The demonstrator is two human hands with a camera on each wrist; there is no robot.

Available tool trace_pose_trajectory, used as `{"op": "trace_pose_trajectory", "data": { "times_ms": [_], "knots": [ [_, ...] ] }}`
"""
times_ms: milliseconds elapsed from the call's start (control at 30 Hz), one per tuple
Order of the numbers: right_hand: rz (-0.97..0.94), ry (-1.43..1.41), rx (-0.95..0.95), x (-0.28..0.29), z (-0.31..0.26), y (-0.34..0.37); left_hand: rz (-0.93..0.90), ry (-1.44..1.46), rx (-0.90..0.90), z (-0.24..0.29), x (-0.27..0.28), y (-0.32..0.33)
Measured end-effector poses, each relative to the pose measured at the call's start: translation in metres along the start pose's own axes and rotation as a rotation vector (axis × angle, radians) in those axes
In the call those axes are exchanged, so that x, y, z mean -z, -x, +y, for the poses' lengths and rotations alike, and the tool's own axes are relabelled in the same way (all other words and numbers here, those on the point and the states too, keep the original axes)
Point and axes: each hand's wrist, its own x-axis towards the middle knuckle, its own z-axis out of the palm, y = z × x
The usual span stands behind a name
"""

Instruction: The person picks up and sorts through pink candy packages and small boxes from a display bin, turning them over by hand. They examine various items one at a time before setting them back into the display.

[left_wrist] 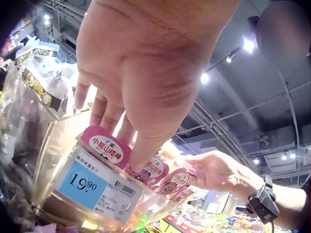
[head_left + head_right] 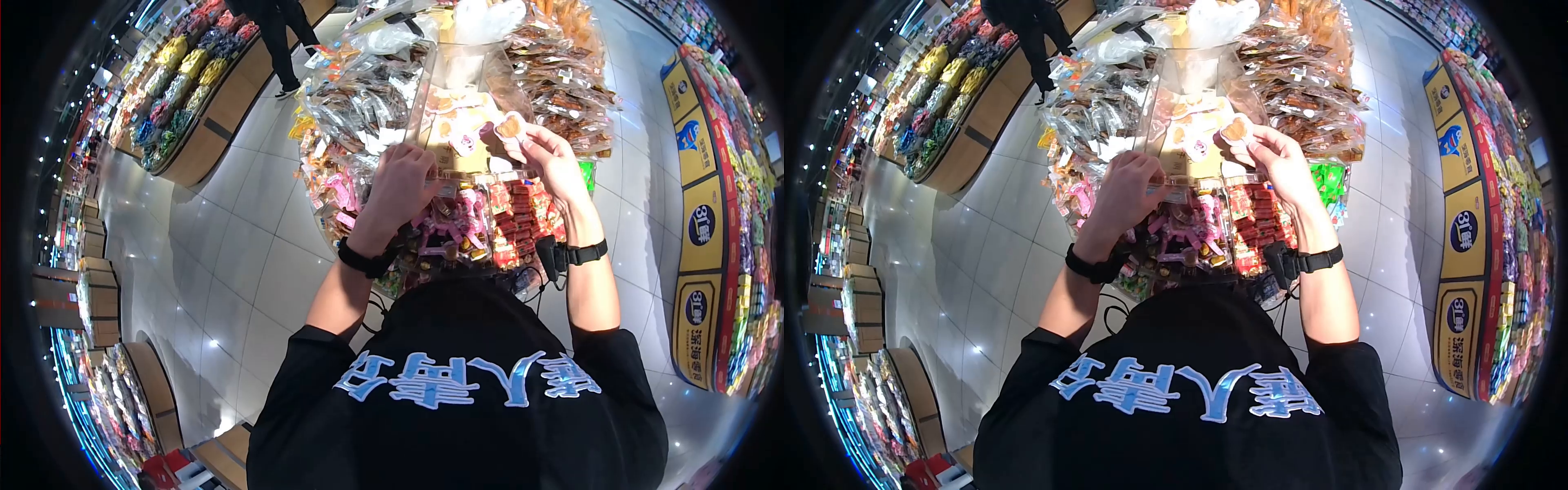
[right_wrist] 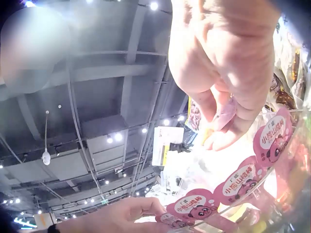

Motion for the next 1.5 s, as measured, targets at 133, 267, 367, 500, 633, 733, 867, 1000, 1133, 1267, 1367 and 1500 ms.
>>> {"op": "trace_pose_trajectory", "data": {
  "times_ms": [133,267,367,500,633,733,867,1000,1133,1267,1367,1500],
  "knots": [
    [-0.055,-0.274,0.006,0.004,-0.004,0.005,-0.010,0.041,0.013,0.001,0.003,0.001],
    [-0.070,-0.493,0.037,0.002,-0.009,0.009,-0.006,0.065,0.047,0.003,0.003,0.005],
    [-0.082,-0.489,0.045,-0.004,-0.013,0.012,0.076,0.098,0.026,0.004,0.002,0.007],
    [-0.115,-0.303,0.138,-0.016,-0.008,0.007,0.155,0.307,0.108,0.003,0.003,0.004],
    [-0.170,-0.104,0.103,-0.043,-0.020,0.008,0.225,0.469,0.064,0.004,0.015,-0.004],
    [-0.381,0.101,0.073,-0.049,-0.020,-0.002,0.221,0.529,-0.004,0.008,0.020,-0.009],
    [-0.502,0.127,0.139,-0.064,-0.016,-0.011,0.306,0.862,-0.016,0.003,0.016,-0.018],
    [-0.633,0.146,0.067,-0.080,-0.042,-0.009,0.323,1.060,-0.046,-0.012,0.006,-0.016],
    [-0.635,0.461,0.103,-0.078,-0.027,-0.034,0.238,1.101,0.053,-0.015,0.013,-0.015],
    [-0.587,0.670,0.106,-0.079,-0.033,-0.045,0.210,0.961,0.081,-0.026,0.010,-0.017],
    [-0.472,0.937,0.175,-0.078,-0.024,-0.052,0.161,1.034,0.077,-0.028,0.012,-0.017],
    [-0.383,1.308,0.395,-0.068,0.007,-0.065,0.145,0.785,0.092,-0.023,0.018,-0.017]
  ]
}}
